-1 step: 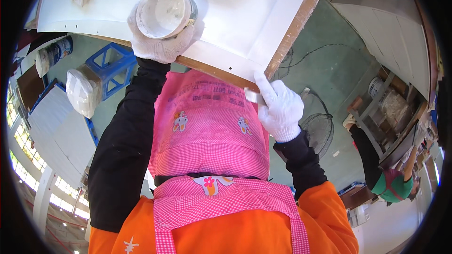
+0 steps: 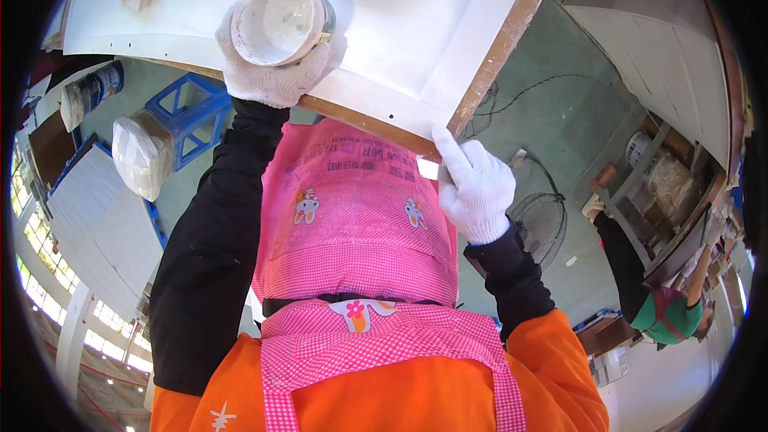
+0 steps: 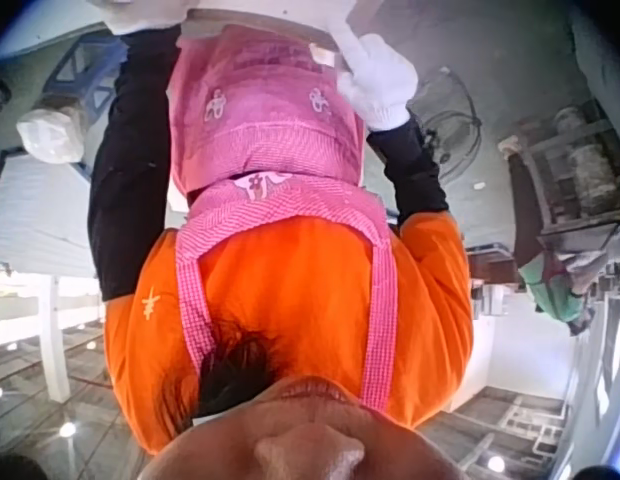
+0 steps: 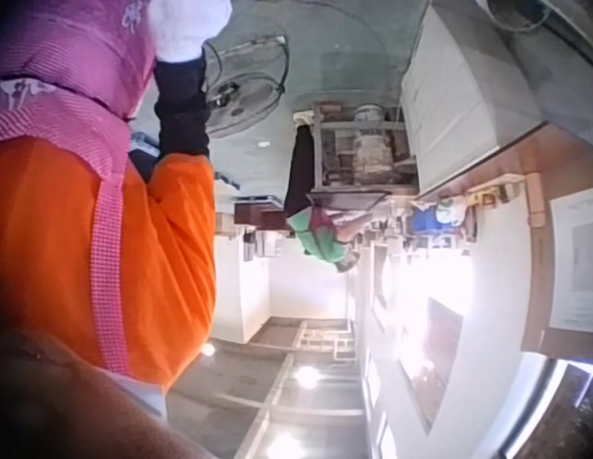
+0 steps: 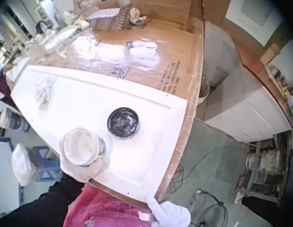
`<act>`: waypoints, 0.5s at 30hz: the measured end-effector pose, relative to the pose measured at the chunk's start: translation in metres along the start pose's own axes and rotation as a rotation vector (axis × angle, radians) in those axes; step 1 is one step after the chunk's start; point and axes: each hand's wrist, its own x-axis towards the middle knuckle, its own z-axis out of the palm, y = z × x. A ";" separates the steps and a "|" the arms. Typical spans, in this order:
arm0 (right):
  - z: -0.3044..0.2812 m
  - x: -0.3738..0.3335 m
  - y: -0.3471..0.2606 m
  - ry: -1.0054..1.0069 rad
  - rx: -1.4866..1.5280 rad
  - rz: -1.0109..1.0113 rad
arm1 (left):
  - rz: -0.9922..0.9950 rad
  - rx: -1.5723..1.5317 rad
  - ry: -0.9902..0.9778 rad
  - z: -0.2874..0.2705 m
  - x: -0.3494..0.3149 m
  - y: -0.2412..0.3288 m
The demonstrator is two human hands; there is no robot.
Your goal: Polishing and cleaning a white furniture panel using a cloth, putty, and a small sanding block.
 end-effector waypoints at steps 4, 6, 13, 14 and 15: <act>0.007 -0.001 0.005 0.164 0.103 -0.039 | -0.001 0.008 0.006 -0.001 -0.001 -0.002; 0.008 0.012 0.005 0.130 0.080 -0.011 | -0.004 0.008 0.007 -0.001 -0.002 -0.004; 0.003 0.013 0.003 -0.006 -0.126 0.012 | -0.018 0.010 0.022 -0.001 -0.002 -0.012; 0.002 0.010 0.004 -0.005 -0.126 0.011 | -0.016 0.011 0.029 -0.001 -0.001 -0.012; 0.001 0.005 0.006 -0.015 -0.130 -0.001 | -0.019 0.012 0.032 -0.001 0.000 -0.013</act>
